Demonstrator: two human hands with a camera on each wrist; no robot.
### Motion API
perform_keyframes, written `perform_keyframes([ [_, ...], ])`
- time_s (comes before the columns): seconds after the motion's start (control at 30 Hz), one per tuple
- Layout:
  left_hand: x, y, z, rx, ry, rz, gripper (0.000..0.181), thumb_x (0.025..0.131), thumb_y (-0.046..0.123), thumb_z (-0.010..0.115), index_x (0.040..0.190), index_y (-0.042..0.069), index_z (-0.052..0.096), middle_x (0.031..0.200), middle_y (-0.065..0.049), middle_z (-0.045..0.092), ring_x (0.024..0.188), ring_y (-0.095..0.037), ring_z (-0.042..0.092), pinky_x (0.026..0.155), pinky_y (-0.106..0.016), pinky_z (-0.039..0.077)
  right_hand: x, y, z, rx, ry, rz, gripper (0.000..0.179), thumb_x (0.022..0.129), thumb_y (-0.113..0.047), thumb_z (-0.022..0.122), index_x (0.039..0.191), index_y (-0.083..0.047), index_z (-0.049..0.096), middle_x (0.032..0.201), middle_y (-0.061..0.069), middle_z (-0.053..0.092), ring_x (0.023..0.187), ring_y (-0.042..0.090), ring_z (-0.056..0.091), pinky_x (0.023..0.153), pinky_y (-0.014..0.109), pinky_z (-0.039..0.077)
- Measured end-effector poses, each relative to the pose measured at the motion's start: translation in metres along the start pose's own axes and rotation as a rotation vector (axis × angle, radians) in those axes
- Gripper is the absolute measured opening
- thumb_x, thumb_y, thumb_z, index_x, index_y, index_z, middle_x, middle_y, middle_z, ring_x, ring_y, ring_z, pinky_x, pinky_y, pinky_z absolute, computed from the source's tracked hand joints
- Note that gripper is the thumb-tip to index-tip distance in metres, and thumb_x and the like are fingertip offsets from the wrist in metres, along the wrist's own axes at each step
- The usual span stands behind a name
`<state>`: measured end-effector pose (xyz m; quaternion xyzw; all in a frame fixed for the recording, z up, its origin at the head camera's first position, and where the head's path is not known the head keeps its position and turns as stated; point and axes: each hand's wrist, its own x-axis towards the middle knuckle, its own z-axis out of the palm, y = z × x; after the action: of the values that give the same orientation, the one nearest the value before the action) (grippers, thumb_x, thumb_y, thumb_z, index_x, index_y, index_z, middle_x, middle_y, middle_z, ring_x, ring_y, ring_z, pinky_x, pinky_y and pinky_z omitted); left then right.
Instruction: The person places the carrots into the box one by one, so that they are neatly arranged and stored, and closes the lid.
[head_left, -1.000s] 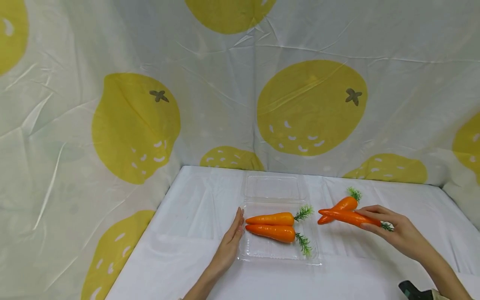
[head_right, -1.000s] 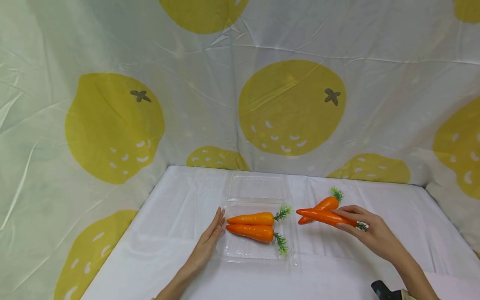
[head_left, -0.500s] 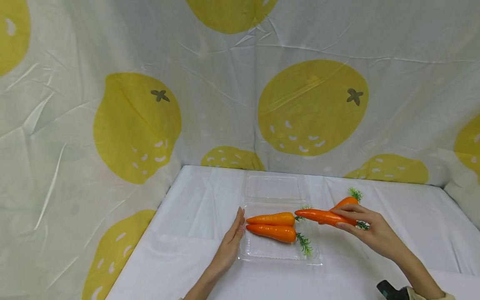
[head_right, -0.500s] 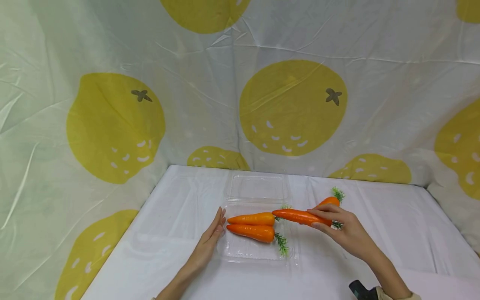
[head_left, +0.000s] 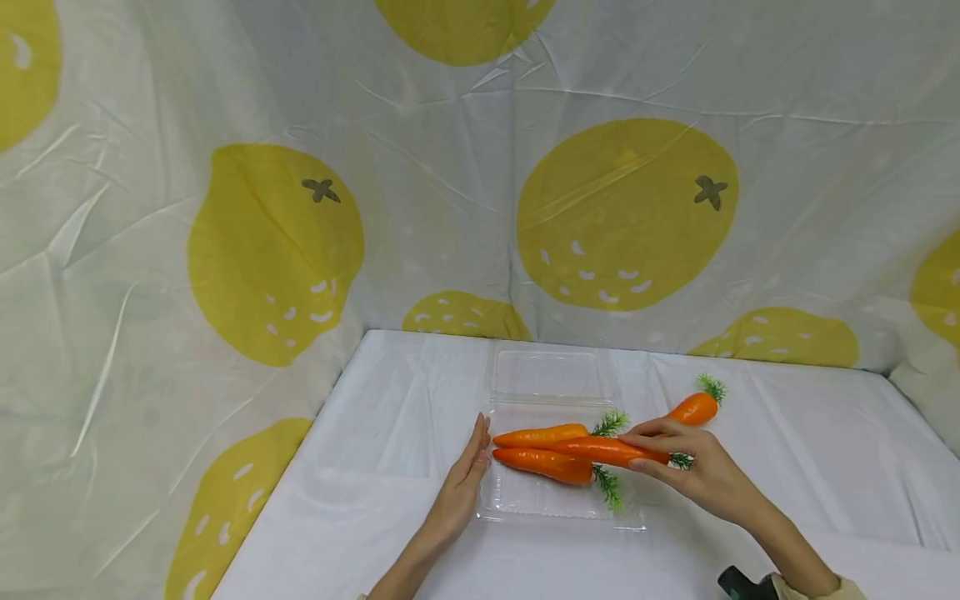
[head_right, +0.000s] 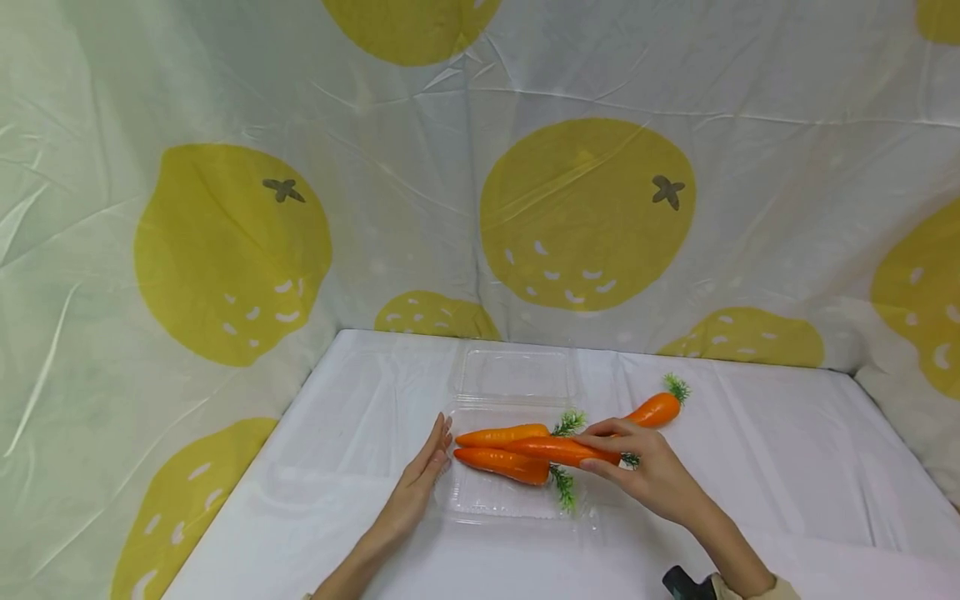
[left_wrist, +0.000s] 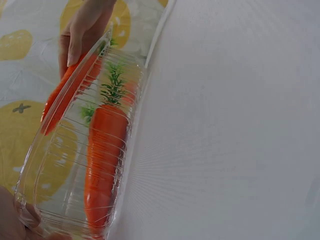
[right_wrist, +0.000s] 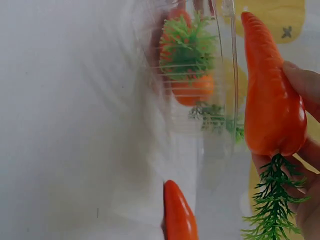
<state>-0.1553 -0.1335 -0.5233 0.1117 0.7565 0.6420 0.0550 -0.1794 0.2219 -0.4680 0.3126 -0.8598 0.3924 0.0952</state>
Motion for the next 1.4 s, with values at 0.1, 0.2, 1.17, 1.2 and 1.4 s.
perform_keyframes([
  [0.1,0.000,0.000,-0.001,-0.001,0.003,-0.002,0.057,0.115,0.016,0.027,0.168,0.011,0.004,0.175,-0.011,0.009,0.161,-0.033,0.016,0.127,-0.045,0.017,0.004,-0.004,0.008,0.019,-0.020,0.000,0.034,0.088,-0.017,0.082,0.122,-0.022,0.079,0.115,-0.008,0.073,0.100,0.001,0.066,0.080,0.019,0.061],
  [0.2,0.000,0.000,-0.001,0.002,0.005,-0.001,0.057,0.115,0.017,0.027,0.168,0.011,0.004,0.175,-0.012,0.009,0.161,-0.034,0.016,0.127,-0.045,0.017,0.009,-0.008,0.016,0.025,-0.025,-0.019,0.034,0.088,-0.018,0.082,0.122,-0.020,0.079,0.114,-0.009,0.074,0.100,0.002,0.067,0.082,0.019,0.061],
  [1.17,-0.001,0.003,0.001,0.011,-0.007,-0.016,0.057,0.116,0.021,0.026,0.168,0.017,0.004,0.176,-0.007,0.008,0.162,-0.032,0.015,0.128,-0.048,0.016,0.030,-0.048,0.067,-0.077,-0.129,-0.030,0.024,0.090,-0.029,0.082,0.112,-0.019,0.083,0.103,-0.006,0.077,0.088,0.006,0.065,0.071,0.021,0.054],
  [1.2,-0.001,0.003,0.001,0.012,-0.007,-0.016,0.057,0.116,0.021,0.026,0.168,0.017,0.004,0.176,-0.006,0.008,0.162,-0.032,0.015,0.128,-0.048,0.016,0.030,-0.049,0.068,-0.086,-0.127,-0.026,0.024,0.089,-0.029,0.082,0.112,-0.019,0.083,0.103,-0.006,0.078,0.088,0.006,0.066,0.072,0.022,0.055],
  [1.4,-0.002,0.004,0.001,0.023,0.006,-0.013,0.057,0.116,0.020,0.026,0.168,0.017,0.005,0.176,-0.008,0.009,0.162,-0.033,0.015,0.128,-0.048,0.015,0.028,-0.054,0.070,-0.158,-0.134,-0.010,0.021,0.089,-0.031,0.082,0.110,-0.025,0.083,0.103,-0.008,0.079,0.093,0.011,0.072,0.082,0.035,0.060],
])
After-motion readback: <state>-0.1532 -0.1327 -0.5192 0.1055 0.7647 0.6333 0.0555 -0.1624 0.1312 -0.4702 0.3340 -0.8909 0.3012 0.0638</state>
